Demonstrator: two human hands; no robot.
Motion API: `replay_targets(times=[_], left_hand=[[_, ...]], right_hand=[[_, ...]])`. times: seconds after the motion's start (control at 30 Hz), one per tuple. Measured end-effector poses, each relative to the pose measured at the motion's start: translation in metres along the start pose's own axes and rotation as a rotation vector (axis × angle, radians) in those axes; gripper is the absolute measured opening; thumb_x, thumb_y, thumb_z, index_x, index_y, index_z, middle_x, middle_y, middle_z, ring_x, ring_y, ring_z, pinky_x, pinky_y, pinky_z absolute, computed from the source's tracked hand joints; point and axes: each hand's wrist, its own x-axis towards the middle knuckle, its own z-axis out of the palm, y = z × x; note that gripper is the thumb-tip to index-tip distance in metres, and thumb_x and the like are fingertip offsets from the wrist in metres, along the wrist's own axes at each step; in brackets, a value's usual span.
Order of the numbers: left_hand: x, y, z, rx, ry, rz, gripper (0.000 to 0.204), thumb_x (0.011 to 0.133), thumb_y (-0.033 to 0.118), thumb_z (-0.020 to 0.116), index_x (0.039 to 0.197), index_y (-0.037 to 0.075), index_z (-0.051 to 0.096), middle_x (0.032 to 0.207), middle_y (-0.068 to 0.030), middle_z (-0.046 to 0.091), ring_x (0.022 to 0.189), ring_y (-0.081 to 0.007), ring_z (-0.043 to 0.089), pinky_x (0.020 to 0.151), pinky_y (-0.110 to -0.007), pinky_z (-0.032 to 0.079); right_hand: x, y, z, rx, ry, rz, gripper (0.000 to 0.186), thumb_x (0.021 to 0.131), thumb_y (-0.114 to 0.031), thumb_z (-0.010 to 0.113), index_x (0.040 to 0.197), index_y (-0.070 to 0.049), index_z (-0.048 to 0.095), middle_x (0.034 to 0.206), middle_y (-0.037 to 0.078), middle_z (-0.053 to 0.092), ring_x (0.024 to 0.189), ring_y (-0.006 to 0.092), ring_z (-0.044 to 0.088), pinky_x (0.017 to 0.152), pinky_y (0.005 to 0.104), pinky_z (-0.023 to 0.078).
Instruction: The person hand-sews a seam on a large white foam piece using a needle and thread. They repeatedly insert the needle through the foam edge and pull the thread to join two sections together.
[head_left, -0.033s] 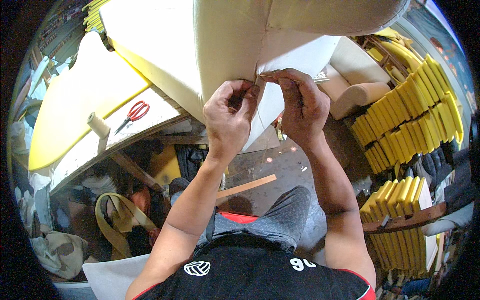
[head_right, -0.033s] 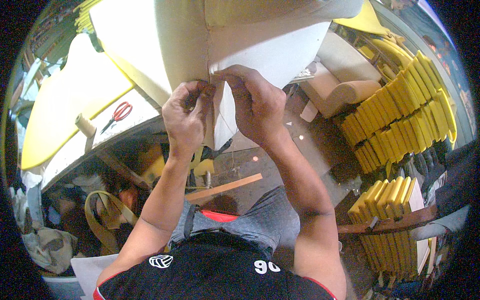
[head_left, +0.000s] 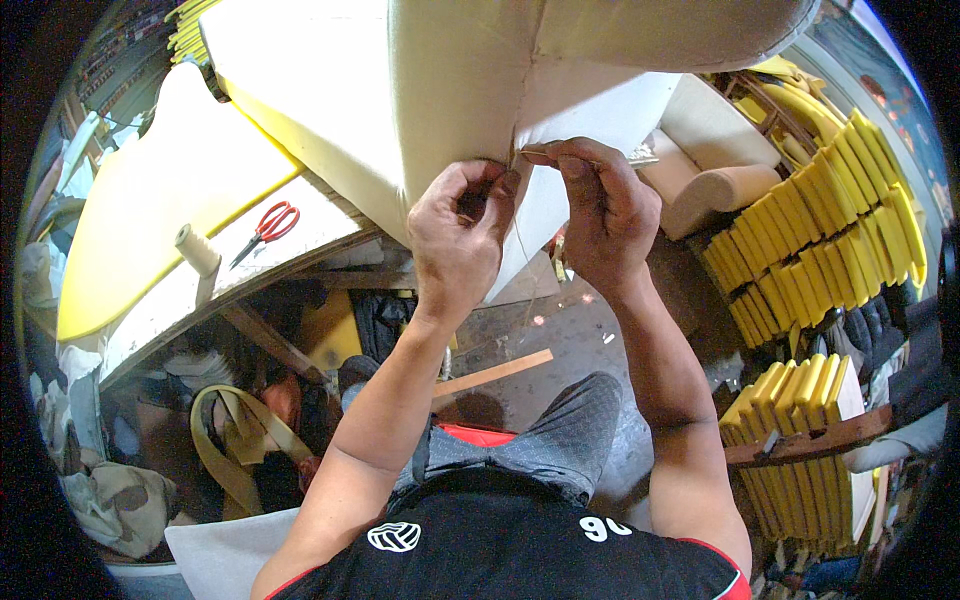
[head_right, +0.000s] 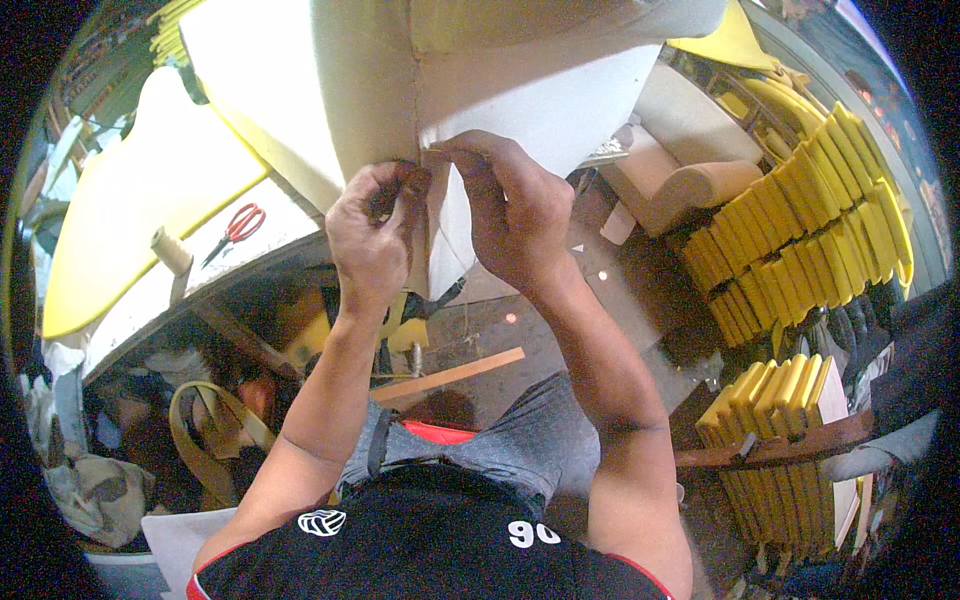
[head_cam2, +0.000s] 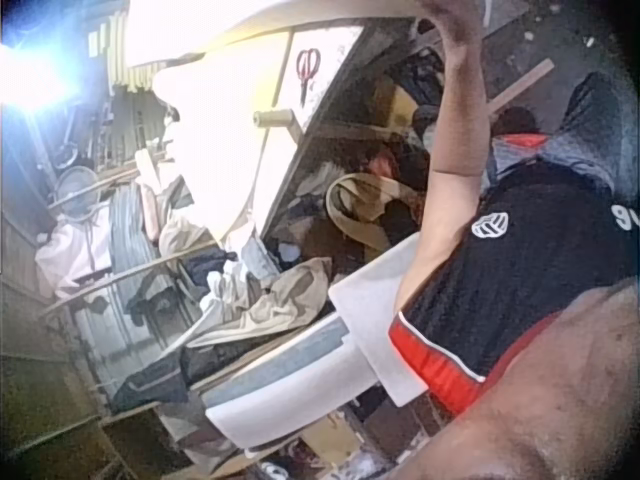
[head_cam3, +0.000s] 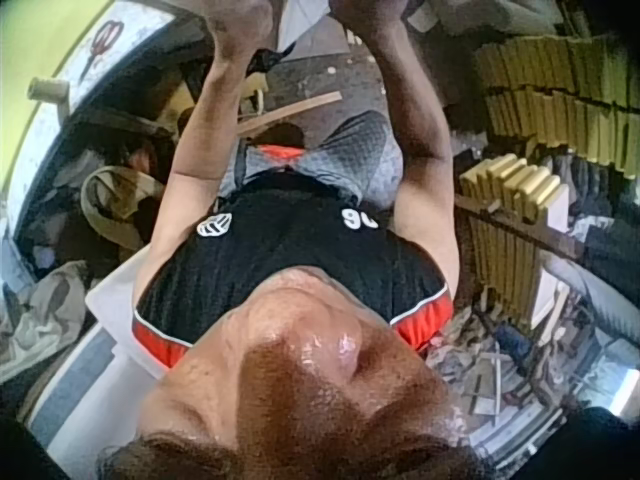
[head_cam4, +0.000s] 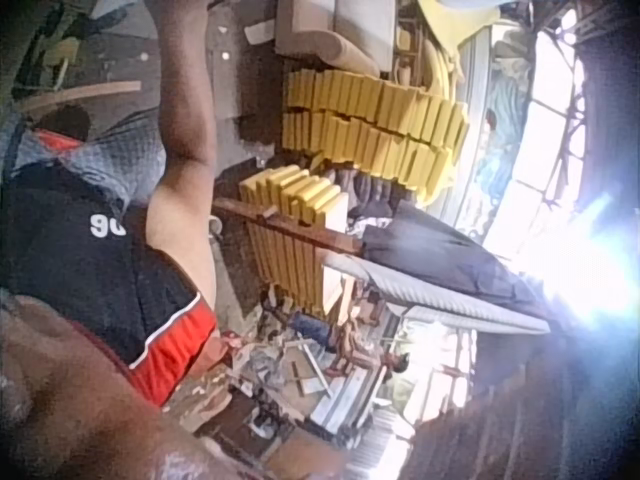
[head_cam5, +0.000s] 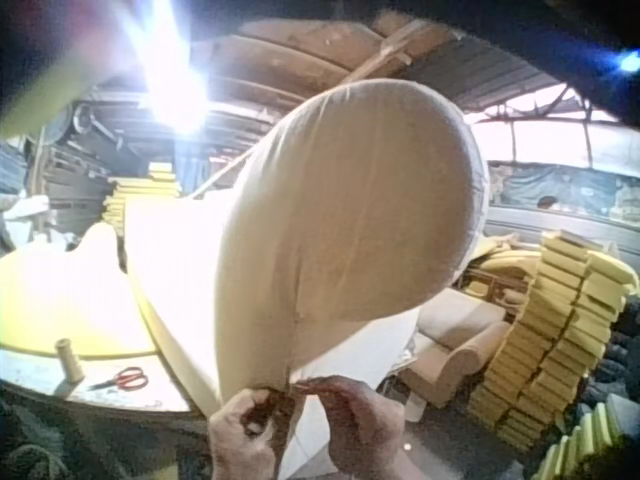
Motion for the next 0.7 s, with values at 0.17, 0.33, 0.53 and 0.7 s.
replay_targets(times=[0.17,0.33,0.53,0.7], left_hand=[[0.000,-0.011,0.002,-0.058,0.055,0.099,0.008,0.094,-0.001,0.068,0.101,-0.003,0.070,0.083,0.0001,0.068,0.072,-0.0040,0.060,0.066,-0.020,0.049],[-0.001,-0.008,0.007,0.098,0.107,0.156,0.008,0.093,0.000,0.068,0.101,-0.003,0.069,0.083,-0.0028,0.070,0.074,-0.0057,0.062,0.067,-0.023,0.051],[-0.001,-0.019,0.008,0.184,0.147,0.236,0.012,0.088,0.001,0.072,0.100,0.000,0.070,0.087,-0.0091,0.071,0.075,-0.0145,0.067,0.068,-0.029,0.054],[-0.001,-0.023,0.008,0.212,0.152,0.248,0.014,0.085,0.002,0.073,0.098,0.002,0.070,0.088,-0.0129,0.070,0.079,-0.0249,0.068,0.071,-0.034,0.055]], right_hand=[[0.012,-0.012,-0.006,-0.104,-0.072,-0.058,0.008,0.096,-0.003,0.066,0.104,-0.003,0.068,0.094,0.016,0.074,0.082,0.0316,0.075,0.070,0.0360,0.058],[0.024,-0.020,-0.015,-0.095,-0.188,-0.063,0.010,0.095,-0.003,0.065,0.106,-0.003,0.066,0.094,0.017,0.073,0.084,0.0357,0.074,0.070,0.0393,0.059],[0.030,-0.021,-0.016,-0.124,-0.237,-0.085,0.011,0.096,-0.004,0.064,0.107,-0.003,0.063,0.091,0.019,0.071,0.083,0.0404,0.072,0.068,0.0431,0.057],[0.040,-0.027,-0.016,-0.150,-0.308,0.017,0.006,0.096,-0.007,0.063,0.101,-0.003,0.062,0.087,0.021,0.069,0.081,0.0426,0.069,0.066,0.0460,0.055]])
